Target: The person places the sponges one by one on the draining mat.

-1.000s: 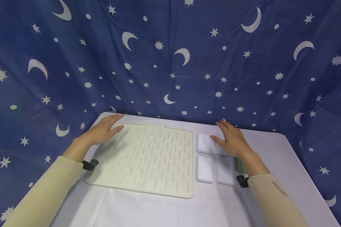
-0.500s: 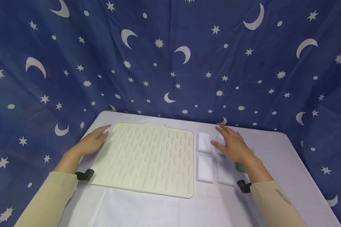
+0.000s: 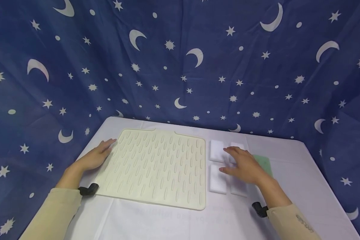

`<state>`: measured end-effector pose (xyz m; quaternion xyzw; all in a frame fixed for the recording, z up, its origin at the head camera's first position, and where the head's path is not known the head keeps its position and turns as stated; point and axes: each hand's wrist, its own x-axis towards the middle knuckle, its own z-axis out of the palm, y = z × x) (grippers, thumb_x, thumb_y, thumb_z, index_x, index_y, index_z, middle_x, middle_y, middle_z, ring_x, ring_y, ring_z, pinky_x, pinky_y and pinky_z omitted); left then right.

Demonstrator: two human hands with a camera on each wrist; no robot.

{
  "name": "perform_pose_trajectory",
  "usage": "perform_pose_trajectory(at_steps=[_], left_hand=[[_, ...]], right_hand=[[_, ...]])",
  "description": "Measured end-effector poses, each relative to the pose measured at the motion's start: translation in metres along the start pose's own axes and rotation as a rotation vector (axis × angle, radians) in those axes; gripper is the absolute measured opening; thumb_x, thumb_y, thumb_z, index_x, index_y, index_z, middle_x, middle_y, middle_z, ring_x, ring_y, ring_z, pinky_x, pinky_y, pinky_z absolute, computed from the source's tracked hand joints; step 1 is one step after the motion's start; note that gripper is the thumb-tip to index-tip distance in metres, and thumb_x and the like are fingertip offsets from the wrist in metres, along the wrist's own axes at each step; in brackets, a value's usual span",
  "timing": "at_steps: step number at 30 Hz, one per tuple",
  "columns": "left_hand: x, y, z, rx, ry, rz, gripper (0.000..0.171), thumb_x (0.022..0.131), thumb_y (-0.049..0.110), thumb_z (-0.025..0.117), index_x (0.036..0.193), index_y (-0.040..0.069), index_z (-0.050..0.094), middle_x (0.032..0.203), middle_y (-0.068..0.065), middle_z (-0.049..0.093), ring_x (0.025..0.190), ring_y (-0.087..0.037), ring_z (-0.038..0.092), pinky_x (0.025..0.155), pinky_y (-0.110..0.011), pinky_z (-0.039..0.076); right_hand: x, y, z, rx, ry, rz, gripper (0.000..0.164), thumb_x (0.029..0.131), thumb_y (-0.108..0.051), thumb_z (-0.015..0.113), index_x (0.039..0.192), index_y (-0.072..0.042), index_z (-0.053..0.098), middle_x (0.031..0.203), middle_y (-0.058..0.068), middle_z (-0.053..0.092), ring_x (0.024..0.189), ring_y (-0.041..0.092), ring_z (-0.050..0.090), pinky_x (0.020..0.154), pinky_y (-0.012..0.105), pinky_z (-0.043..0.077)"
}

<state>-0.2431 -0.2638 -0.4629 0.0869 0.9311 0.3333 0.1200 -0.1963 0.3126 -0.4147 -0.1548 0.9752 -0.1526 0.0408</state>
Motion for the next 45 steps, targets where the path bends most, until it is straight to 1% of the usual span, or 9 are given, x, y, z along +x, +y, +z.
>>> perform_pose_trajectory(at_steps=[5,8,12,23,30,35,38,42,45], left_hand=[[-0.001,-0.009,0.007,0.02,0.011,0.042,0.05,0.106,0.026,0.033,0.155,0.017,0.024,0.162,-0.016,0.013,0.148,-0.044,-0.006,0.117,-0.066,-0.006],[-0.001,-0.012,0.01,0.022,0.03,0.073,0.049,0.105,0.021,0.035,0.153,0.015,0.028,0.162,-0.015,0.015,0.149,-0.043,-0.005,0.117,-0.064,-0.007],[-0.001,-0.014,0.014,0.004,0.045,0.097,0.047,0.105,0.016,0.036,0.152,0.013,0.032,0.163,-0.014,0.014,0.149,-0.043,-0.005,0.117,-0.064,-0.009],[0.0,-0.022,0.021,-0.044,0.078,0.11,0.046,0.105,0.018,0.038,0.15,0.014,0.035,0.163,-0.012,0.015,0.15,-0.04,-0.006,0.118,-0.06,-0.012],[-0.005,-0.024,0.024,-0.031,0.106,0.093,0.045,0.105,0.021,0.037,0.149,0.016,0.038,0.162,-0.007,0.019,0.15,-0.039,-0.006,0.119,-0.058,-0.011],[-0.005,-0.025,0.024,-0.025,0.117,0.089,0.043,0.105,0.021,0.036,0.148,0.017,0.041,0.162,-0.005,0.022,0.151,-0.038,-0.006,0.12,-0.056,-0.011],[-0.005,-0.024,0.023,-0.033,0.117,0.095,0.042,0.105,0.021,0.036,0.147,0.017,0.042,0.162,-0.006,0.022,0.15,-0.038,-0.005,0.12,-0.057,-0.011],[-0.002,-0.024,0.022,-0.032,0.117,0.106,0.042,0.105,0.022,0.036,0.146,0.016,0.042,0.162,-0.007,0.022,0.15,-0.039,-0.005,0.119,-0.057,-0.012],[0.0,-0.024,0.021,-0.028,0.115,0.113,0.042,0.105,0.022,0.039,0.146,0.016,0.042,0.162,-0.008,0.022,0.15,-0.039,-0.005,0.119,-0.058,-0.012]], right_hand=[[-0.009,-0.001,0.007,0.011,-0.007,-0.021,0.087,0.079,-0.07,0.063,0.145,-0.018,0.044,0.149,0.011,0.041,0.134,0.037,0.042,0.102,0.061,0.042],[-0.012,-0.001,0.01,0.017,0.001,-0.031,0.086,0.079,-0.068,0.065,0.144,-0.017,0.045,0.147,0.011,0.043,0.131,0.036,0.044,0.102,0.06,0.043],[-0.016,-0.002,0.012,0.018,-0.005,-0.026,0.086,0.078,-0.066,0.066,0.145,-0.017,0.044,0.147,0.01,0.042,0.131,0.034,0.045,0.101,0.058,0.045],[-0.022,-0.002,0.017,0.031,0.003,-0.028,0.085,0.078,-0.065,0.068,0.145,-0.019,0.043,0.147,0.008,0.042,0.128,0.032,0.048,0.1,0.057,0.046],[-0.021,-0.002,0.022,0.034,0.015,-0.074,0.088,0.075,-0.062,0.073,0.144,-0.017,0.044,0.146,0.008,0.043,0.128,0.034,0.047,0.099,0.059,0.045],[-0.02,-0.007,0.026,0.033,0.0,-0.079,0.095,0.069,-0.066,0.075,0.144,-0.017,0.044,0.145,0.005,0.044,0.13,0.032,0.046,0.101,0.057,0.045],[-0.02,-0.01,0.028,0.027,-0.015,-0.088,0.098,0.067,-0.068,0.076,0.145,-0.017,0.044,0.145,0.004,0.044,0.131,0.03,0.045,0.102,0.056,0.045],[-0.019,-0.012,0.03,0.014,-0.024,-0.099,0.102,0.063,-0.066,0.08,0.144,-0.017,0.044,0.145,0.003,0.044,0.131,0.029,0.046,0.103,0.054,0.045],[-0.017,-0.014,0.031,0.0,-0.038,-0.106,0.104,0.06,-0.064,0.083,0.145,-0.016,0.044,0.145,0.003,0.044,0.13,0.029,0.046,0.104,0.053,0.044]])
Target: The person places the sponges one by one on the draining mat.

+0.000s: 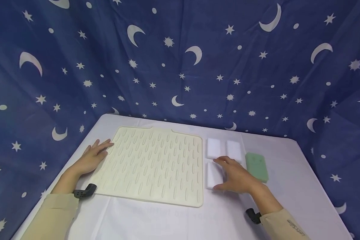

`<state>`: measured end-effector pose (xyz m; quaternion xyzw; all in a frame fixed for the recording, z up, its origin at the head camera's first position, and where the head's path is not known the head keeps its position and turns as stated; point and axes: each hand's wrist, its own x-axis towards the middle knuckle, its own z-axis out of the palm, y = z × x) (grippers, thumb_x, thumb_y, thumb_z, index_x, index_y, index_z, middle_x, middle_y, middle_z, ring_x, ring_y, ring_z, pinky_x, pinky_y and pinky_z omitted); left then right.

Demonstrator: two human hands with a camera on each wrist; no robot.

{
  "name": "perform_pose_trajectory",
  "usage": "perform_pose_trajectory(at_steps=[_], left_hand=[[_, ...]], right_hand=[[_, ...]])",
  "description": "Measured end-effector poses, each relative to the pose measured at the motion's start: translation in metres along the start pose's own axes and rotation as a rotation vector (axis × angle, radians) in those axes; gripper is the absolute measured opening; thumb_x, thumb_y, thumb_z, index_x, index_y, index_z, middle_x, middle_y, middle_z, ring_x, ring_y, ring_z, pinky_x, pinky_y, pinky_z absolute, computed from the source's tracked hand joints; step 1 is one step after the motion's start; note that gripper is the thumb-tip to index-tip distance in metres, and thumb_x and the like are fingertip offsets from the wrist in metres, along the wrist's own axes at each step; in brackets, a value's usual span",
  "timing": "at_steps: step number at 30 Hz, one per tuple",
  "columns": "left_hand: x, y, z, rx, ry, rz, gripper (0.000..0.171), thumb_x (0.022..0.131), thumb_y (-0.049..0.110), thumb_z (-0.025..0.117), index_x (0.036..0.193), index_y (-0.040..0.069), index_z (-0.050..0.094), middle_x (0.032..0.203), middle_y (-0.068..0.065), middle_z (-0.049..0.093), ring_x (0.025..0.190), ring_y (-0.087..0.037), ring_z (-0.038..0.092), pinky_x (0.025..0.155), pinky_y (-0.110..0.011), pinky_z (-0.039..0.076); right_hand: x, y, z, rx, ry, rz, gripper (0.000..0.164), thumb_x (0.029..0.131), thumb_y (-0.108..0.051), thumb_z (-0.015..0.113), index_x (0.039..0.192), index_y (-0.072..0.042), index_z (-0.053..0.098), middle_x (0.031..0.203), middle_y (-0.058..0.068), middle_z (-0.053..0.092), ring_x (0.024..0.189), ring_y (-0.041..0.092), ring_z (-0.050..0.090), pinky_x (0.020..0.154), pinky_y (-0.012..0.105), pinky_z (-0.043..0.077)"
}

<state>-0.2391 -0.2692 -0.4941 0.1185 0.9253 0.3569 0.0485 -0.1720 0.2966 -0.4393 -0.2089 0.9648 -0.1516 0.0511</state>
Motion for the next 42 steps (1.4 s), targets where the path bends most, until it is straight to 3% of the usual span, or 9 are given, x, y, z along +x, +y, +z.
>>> perform_pose_trajectory(at_steps=[9,18,30,42], left_hand=[[-0.002,0.004,-0.001,0.015,-0.009,-0.029,0.042,0.103,0.02,0.042,0.145,0.016,0.042,0.162,-0.011,0.021,0.15,-0.039,-0.005,0.119,-0.058,-0.013],[0.0,0.005,0.001,0.024,0.022,-0.04,0.041,0.103,0.019,0.042,0.144,0.016,0.043,0.161,-0.009,0.022,0.151,-0.038,-0.004,0.119,-0.057,-0.012],[0.001,0.006,0.004,0.031,0.033,-0.051,0.041,0.103,0.018,0.042,0.144,0.017,0.044,0.162,-0.006,0.022,0.151,-0.037,-0.003,0.119,-0.057,-0.012],[0.0,0.007,0.004,0.033,0.036,-0.044,0.041,0.103,0.018,0.042,0.144,0.018,0.044,0.162,-0.006,0.022,0.151,-0.037,-0.003,0.119,-0.057,-0.012]], right_hand=[[0.005,-0.002,0.004,-0.027,-0.02,-0.004,0.106,0.061,-0.06,0.085,0.146,-0.013,0.042,0.146,0.007,0.043,0.13,0.032,0.046,0.105,0.054,0.043],[0.005,-0.002,0.003,-0.022,-0.049,0.017,0.103,0.062,-0.055,0.086,0.146,-0.015,0.042,0.147,0.006,0.043,0.129,0.031,0.048,0.105,0.054,0.044],[0.003,0.0,0.01,-0.037,-0.031,-0.009,0.101,0.063,-0.052,0.086,0.143,-0.007,0.045,0.145,0.008,0.045,0.13,0.032,0.048,0.106,0.052,0.043],[0.0,-0.001,0.011,-0.007,-0.037,0.014,0.098,0.062,-0.05,0.087,0.142,-0.009,0.048,0.147,0.007,0.044,0.134,0.031,0.044,0.108,0.051,0.042]])
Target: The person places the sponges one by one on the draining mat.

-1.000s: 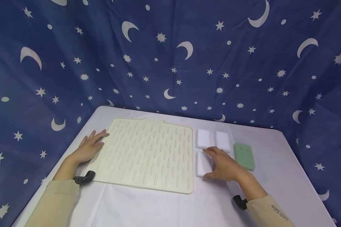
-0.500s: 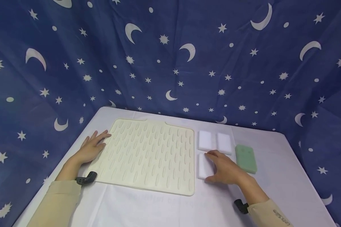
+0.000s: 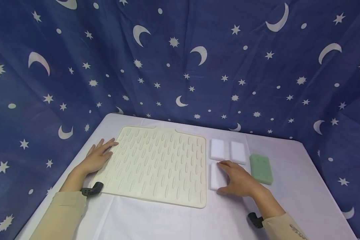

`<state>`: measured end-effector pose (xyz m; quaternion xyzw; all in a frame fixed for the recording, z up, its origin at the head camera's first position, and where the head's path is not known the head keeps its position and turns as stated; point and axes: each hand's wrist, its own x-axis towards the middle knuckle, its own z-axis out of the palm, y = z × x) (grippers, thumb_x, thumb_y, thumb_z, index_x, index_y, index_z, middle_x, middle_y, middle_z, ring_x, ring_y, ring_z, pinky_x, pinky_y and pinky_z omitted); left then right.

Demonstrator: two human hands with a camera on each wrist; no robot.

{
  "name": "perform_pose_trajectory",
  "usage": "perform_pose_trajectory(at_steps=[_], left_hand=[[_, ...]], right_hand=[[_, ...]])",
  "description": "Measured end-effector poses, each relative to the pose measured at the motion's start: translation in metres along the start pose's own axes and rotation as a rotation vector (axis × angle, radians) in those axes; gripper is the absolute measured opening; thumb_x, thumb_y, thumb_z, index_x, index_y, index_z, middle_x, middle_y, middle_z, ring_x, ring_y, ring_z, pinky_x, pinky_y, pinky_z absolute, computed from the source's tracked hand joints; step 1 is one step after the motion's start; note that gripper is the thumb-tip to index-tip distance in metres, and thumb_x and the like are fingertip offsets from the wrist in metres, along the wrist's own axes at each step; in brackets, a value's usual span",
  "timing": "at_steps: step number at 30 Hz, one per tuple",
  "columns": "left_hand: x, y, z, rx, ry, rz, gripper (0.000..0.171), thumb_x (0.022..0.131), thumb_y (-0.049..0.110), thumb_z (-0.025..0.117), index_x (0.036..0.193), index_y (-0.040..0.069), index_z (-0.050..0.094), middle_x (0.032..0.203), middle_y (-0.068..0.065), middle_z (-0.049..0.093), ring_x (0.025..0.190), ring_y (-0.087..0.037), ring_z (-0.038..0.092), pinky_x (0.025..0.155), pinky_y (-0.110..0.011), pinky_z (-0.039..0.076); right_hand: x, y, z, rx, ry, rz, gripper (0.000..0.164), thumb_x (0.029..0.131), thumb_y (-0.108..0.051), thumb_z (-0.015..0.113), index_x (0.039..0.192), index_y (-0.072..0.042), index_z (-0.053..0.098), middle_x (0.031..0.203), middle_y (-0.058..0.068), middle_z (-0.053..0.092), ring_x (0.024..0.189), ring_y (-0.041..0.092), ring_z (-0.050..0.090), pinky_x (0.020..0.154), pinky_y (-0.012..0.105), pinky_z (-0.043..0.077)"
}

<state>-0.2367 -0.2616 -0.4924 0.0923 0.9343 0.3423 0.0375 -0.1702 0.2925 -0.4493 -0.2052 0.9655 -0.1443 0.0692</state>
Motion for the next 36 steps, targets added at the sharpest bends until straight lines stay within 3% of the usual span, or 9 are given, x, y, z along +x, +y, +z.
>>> perform_pose_trajectory(at_steps=[16,24,36], left_hand=[[-0.001,-0.003,0.002,0.008,0.014,-0.004,0.041,0.103,0.018,0.043,0.143,0.019,0.045,0.161,-0.006,0.023,0.151,-0.036,-0.003,0.119,-0.057,-0.011],[0.001,-0.002,0.002,0.002,0.01,-0.007,0.041,0.102,0.018,0.044,0.144,0.019,0.045,0.161,-0.005,0.023,0.151,-0.036,-0.002,0.119,-0.057,-0.011],[0.001,-0.002,0.002,0.001,0.015,-0.008,0.041,0.102,0.017,0.044,0.143,0.019,0.045,0.161,-0.004,0.023,0.151,-0.035,-0.002,0.119,-0.057,-0.011]], right_hand=[[0.002,0.001,-0.001,-0.01,0.024,-0.022,0.097,0.063,-0.055,0.085,0.14,-0.008,0.05,0.145,0.006,0.047,0.131,0.029,0.048,0.106,0.05,0.044],[0.001,-0.003,-0.009,-0.019,0.022,-0.007,0.1,0.067,-0.057,0.082,0.144,-0.005,0.044,0.146,0.011,0.046,0.131,0.035,0.047,0.106,0.055,0.042],[0.015,-0.009,-0.022,0.008,0.056,-0.048,0.096,0.068,-0.059,0.08,0.143,-0.009,0.047,0.145,0.009,0.046,0.131,0.032,0.047,0.106,0.054,0.043]])
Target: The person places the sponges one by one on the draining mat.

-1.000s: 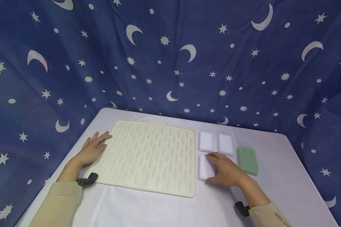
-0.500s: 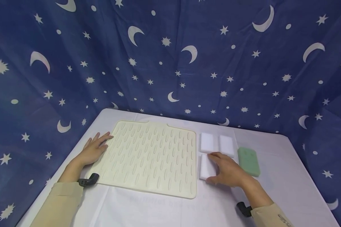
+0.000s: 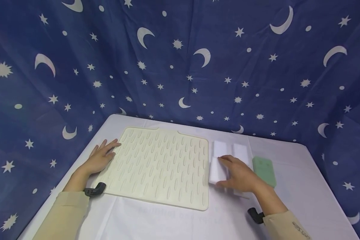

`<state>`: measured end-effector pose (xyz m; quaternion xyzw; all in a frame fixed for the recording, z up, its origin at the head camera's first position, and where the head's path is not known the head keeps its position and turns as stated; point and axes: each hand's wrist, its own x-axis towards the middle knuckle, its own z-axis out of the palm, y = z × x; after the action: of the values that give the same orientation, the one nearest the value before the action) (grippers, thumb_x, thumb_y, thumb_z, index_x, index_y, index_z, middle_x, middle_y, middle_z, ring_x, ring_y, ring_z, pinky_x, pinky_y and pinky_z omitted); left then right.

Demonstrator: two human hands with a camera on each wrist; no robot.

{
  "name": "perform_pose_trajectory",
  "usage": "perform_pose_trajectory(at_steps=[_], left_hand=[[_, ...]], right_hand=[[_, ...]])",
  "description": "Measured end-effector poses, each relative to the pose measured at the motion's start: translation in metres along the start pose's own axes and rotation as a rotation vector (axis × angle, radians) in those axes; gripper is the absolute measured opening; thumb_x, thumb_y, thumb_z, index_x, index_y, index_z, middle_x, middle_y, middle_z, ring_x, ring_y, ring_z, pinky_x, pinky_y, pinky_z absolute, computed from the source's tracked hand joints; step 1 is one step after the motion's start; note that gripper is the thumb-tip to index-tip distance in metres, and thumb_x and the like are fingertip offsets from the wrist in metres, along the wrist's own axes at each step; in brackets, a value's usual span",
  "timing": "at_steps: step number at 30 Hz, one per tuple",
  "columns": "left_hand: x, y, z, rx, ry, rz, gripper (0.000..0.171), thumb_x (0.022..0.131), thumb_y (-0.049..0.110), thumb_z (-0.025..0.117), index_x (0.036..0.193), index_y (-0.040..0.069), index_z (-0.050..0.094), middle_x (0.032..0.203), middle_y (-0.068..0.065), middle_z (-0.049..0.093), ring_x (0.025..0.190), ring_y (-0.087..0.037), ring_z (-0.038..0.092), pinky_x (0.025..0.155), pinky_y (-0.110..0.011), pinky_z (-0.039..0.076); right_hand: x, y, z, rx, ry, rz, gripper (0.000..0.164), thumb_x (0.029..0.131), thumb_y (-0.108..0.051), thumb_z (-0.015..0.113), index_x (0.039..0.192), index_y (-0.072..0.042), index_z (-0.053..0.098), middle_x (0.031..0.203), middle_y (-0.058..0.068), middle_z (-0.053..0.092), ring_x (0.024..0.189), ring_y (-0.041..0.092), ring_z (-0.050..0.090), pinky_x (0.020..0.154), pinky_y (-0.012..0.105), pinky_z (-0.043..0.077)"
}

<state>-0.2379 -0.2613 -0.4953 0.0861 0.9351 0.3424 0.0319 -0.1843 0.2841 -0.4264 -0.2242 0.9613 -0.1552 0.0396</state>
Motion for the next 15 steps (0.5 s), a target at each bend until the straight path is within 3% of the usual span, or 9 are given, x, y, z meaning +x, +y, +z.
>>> perform_pose_trajectory(at_steps=[15], left_hand=[[0.0,0.0,0.001,0.007,0.004,0.0,0.041,0.102,0.018,0.043,0.144,0.019,0.045,0.162,-0.004,0.023,0.151,-0.035,-0.002,0.119,-0.056,-0.011]], right_hand=[[0.028,-0.018,-0.016,-0.001,-0.034,-0.001,0.094,0.07,-0.057,0.081,0.144,-0.013,0.044,0.147,0.007,0.043,0.134,0.032,0.044,0.108,0.053,0.042]])
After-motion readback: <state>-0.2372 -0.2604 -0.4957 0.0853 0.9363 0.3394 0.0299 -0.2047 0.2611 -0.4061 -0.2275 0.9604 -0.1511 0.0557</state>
